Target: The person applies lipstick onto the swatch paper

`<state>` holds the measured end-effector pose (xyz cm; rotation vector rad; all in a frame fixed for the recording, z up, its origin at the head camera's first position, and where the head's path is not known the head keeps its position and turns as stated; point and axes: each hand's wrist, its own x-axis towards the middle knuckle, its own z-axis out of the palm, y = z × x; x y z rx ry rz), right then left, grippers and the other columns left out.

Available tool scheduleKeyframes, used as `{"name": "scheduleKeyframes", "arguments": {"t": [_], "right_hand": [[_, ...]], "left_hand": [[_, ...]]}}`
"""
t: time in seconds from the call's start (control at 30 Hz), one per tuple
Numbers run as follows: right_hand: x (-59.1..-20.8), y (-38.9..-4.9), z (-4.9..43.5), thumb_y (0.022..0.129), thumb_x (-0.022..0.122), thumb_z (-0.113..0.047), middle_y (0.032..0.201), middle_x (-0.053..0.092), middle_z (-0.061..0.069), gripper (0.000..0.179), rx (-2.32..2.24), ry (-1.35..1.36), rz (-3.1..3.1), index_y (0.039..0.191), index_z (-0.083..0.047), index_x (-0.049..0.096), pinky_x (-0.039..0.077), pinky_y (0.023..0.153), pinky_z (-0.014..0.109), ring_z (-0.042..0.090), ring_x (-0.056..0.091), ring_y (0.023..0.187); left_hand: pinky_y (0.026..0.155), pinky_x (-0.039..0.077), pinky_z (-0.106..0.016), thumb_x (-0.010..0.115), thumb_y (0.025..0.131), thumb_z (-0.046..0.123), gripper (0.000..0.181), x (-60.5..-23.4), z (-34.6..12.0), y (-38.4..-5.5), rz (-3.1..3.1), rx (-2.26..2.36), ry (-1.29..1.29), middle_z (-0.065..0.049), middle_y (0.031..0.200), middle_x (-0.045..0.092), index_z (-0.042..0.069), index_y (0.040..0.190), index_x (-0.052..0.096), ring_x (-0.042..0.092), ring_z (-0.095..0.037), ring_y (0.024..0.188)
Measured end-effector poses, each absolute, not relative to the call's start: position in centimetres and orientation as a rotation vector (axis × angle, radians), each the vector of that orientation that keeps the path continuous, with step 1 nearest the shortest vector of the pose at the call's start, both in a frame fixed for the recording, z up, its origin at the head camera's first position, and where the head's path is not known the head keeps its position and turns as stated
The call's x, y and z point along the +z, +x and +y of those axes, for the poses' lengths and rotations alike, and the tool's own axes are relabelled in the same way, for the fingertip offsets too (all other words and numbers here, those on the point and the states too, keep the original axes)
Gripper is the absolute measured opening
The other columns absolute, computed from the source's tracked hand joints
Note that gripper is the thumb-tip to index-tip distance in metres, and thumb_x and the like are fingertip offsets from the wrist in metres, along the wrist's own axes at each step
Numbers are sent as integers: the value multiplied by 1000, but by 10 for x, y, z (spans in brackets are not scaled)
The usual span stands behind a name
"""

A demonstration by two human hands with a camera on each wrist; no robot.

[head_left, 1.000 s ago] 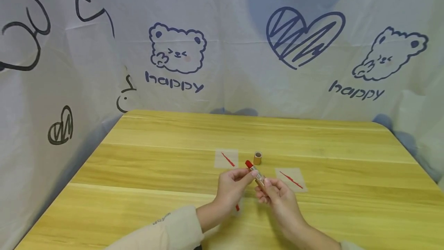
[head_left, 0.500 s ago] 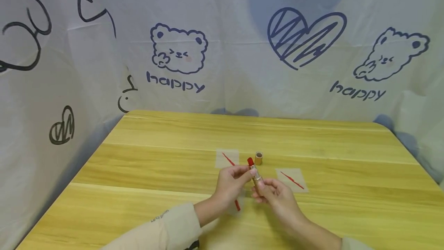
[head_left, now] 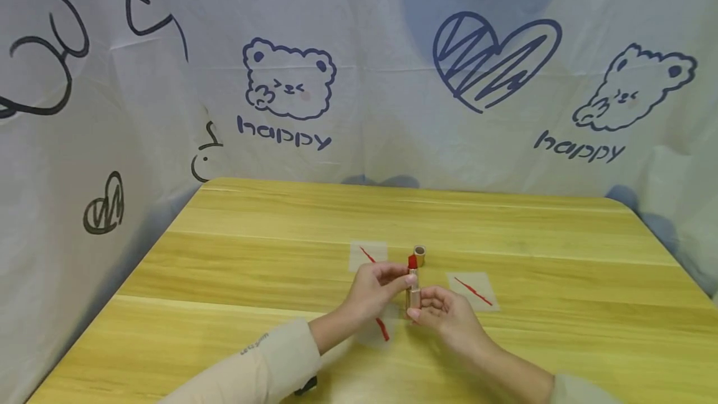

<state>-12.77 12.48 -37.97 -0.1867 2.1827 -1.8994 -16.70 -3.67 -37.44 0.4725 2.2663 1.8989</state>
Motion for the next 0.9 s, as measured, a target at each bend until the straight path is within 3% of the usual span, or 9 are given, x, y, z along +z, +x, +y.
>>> {"name": "scheduleKeyframes", "arguments": {"t": [0.3,0.9], "right_hand": [[-384,-133,131,84,65,-5,101,64,23,34,-1833,-312,2252,108,16,52,53,78,17,6,62,86],[-385,-135,133,82,66,-1,97,64,23,30,-1782,-337,2322,103,15,54,53,74,17,6,60,83]], "left_hand": [[79,54,-20,65,86,12,25,-379,-43,-175,2182,1854,587,-22,103,68,-7,102,66,68,-25,94],[81,54,-21,59,90,7,26,-378,-43,-177,2095,1830,723,-25,108,65,-11,108,63,65,-32,100]]}}
